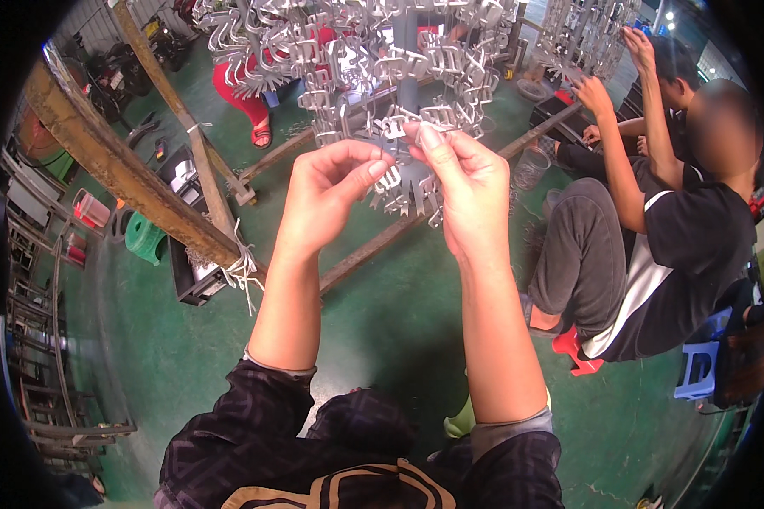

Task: The person attaches small metal clips to the slots of a circular metal rack by hand.

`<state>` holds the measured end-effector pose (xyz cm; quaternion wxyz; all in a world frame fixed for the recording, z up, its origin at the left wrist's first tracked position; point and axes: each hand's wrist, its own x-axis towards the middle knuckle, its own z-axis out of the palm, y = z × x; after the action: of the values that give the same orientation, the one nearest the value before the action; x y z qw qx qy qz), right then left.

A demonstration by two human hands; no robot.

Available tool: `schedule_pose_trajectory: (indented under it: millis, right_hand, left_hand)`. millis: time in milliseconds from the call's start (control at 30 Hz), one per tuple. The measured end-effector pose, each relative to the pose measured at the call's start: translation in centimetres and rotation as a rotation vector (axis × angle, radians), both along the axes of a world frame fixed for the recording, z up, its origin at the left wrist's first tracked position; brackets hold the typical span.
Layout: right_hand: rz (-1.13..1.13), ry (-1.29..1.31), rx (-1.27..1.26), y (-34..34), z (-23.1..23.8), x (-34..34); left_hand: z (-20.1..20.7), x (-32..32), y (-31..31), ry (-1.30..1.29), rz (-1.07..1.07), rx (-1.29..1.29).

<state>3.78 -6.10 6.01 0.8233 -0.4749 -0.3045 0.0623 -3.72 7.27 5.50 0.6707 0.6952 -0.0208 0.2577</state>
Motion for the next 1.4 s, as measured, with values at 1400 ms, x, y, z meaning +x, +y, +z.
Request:
schedule_pose_trajectory:
  millis: [1400]
  right_hand:
    - [0.127, -0.012, 0.060, -1.8, -0.6, -0.6]
  left_hand:
    - [-2.1, 0.9, 0.2, 0.039, -0.721, -0.588]
